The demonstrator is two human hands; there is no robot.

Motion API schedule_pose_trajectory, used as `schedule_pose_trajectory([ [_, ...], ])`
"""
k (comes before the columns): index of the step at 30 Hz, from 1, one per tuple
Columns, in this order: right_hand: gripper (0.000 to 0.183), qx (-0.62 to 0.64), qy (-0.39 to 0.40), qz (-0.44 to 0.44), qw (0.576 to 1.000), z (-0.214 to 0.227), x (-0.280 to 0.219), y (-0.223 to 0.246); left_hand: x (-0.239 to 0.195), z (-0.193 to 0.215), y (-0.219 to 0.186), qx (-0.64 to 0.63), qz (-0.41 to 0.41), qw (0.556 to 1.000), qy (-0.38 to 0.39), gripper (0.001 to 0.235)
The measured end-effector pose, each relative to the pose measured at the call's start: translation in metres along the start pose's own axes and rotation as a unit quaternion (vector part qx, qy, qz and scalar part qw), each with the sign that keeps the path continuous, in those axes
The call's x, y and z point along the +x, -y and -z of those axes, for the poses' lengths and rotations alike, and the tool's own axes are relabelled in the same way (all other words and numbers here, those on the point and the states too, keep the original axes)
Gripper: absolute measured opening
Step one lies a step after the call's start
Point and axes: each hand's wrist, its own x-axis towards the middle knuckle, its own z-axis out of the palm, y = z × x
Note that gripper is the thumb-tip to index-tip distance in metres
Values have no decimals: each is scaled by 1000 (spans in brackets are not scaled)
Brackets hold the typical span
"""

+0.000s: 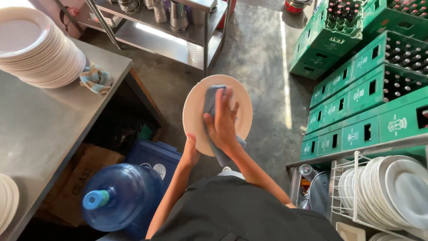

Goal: Wiping clean plates with a cloth and stacking them on a shelf.

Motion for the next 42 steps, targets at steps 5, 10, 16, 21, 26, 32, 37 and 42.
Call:
schedule_pose_trajectory([
  [5, 66, 164, -19, 37, 986, 18, 18, -49, 28, -44, 14, 1, 2, 1000, 22, 86],
  [10, 55, 170, 117, 168, 964, 48, 13, -52, 49, -74, 24, -126, 74, 985, -96, 90],
  [16, 40, 22, 136, 244, 960, 88, -2, -87, 66, -71, 59, -282, 76, 916, -276, 54],
  [21, 44, -153, 45, 184, 970, 88, 5, -185, 66, -18, 97, -252, 115, 903, -329, 51],
  [26, 53, -145, 54, 61, 986, 74, 40, -196, 53, -40, 76, -124, 215, 942, -228, 51],
  [32, 60, -9, 83, 140, 987, 43, 37, -124, 54, -28, 114, -31, 202, 972, -120, 65],
  [37, 40, -62, 99, 211, 970, 58, 18, -136, 53, -18, 106, -117, 150, 965, -178, 61],
  [42, 48, 93, -14, -22, 995, 18, 11, -187, 39, -28, 76, 92, 109, 990, 7, 73],
])
